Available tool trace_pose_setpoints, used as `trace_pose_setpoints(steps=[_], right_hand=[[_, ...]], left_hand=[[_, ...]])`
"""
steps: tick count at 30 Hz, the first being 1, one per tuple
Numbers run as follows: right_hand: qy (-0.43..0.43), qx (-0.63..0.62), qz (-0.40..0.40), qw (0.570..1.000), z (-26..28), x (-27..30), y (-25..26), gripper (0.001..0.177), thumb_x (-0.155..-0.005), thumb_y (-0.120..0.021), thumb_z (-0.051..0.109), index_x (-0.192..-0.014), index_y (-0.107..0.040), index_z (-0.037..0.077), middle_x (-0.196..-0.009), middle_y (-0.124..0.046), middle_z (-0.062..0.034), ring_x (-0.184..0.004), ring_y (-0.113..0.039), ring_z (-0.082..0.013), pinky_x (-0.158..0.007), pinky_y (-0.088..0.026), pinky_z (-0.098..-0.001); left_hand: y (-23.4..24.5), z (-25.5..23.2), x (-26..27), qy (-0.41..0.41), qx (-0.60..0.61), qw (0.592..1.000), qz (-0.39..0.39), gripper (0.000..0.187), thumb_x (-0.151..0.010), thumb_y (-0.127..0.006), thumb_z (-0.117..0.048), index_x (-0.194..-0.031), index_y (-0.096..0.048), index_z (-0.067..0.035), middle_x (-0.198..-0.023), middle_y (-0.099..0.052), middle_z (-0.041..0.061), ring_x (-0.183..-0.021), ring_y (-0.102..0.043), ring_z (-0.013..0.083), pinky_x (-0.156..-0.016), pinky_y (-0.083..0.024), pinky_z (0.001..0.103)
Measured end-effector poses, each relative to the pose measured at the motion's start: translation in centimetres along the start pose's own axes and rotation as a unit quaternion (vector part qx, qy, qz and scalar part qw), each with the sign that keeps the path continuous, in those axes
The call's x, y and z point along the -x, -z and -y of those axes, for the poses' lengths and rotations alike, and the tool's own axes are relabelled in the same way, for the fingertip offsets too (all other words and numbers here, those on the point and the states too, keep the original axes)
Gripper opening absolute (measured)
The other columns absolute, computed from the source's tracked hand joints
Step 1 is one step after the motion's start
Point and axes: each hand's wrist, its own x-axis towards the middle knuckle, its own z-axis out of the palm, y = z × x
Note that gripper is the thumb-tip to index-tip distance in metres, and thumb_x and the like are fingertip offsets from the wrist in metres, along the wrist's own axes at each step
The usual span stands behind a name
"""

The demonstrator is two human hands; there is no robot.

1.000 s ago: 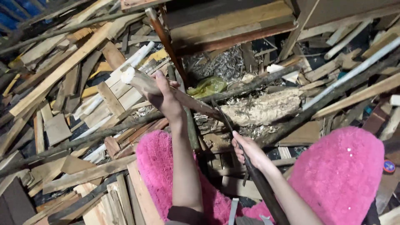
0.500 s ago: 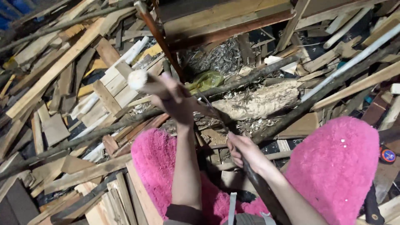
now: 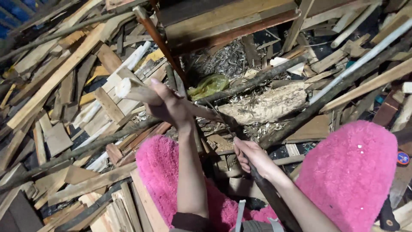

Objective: Shaping a wooden branch by scraping it with a hand tool

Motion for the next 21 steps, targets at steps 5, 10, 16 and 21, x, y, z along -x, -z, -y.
trace_pose_setpoints(steps=[5, 10, 16, 21], right_hand=[[0.020, 0.011, 0.023, 0.999, 2.7, 3.4, -2.5, 0.043, -0.106, -0.053, 0.036, -0.083, -0.055, -0.001, -0.044, -0.036, -0.0045, -0.028, -0.044, -0.0175, -0.027, -0.039, -0.0299], [0.008, 0.024, -0.031, 0.999, -1.3, -0.9, 2.0, 0.041, -0.105, -0.053, 0.038, -0.084, -0.055, 0.002, -0.047, -0.035, 0.0000, -0.029, -0.041, -0.0136, -0.027, -0.037, -0.0282], [-0.003, 0.014, -0.021, 1.000, 2.3, 1.2, -1.0, 0.049, -0.104, -0.054, 0.045, -0.082, -0.056, 0.002, -0.045, -0.034, -0.0007, -0.028, -0.041, -0.0149, -0.026, -0.038, -0.0292], [-0.002, 0.060, -0.057, 0.997, -2.4, -2.1, 2.0, 0.048, -0.105, -0.053, 0.043, -0.080, -0.056, 0.003, -0.045, -0.036, -0.0034, -0.029, -0.043, -0.0171, -0.027, -0.039, -0.0306]], left_hand=[[0.2, -3.8, 1.3, -0.109, -0.190, 0.964, 0.149, 0.038, -0.099, -0.056, -0.041, -0.076, -0.058, -0.011, -0.068, -0.063, -0.001, -0.056, -0.052, 0.0122, -0.061, -0.046, 0.027], [0.2, -0.8, 0.3, 0.003, -0.114, 0.992, 0.057, 0.039, -0.090, -0.077, -0.027, -0.065, -0.059, -0.005, -0.056, -0.058, 0.010, -0.049, -0.050, 0.0118, -0.053, -0.045, 0.027], [0.2, 0.2, -1.3, 0.013, -0.026, 1.000, 0.000, 0.042, -0.091, -0.077, -0.019, -0.058, -0.056, -0.004, -0.043, -0.047, 0.007, -0.031, -0.045, 0.0108, -0.036, -0.034, 0.020], [1.0, 0.5, -1.3, 0.032, 0.001, 0.999, 0.008, 0.037, -0.089, -0.076, -0.019, -0.061, -0.056, -0.005, -0.045, -0.050, 0.007, -0.031, -0.047, 0.0099, -0.034, -0.036, 0.021]])
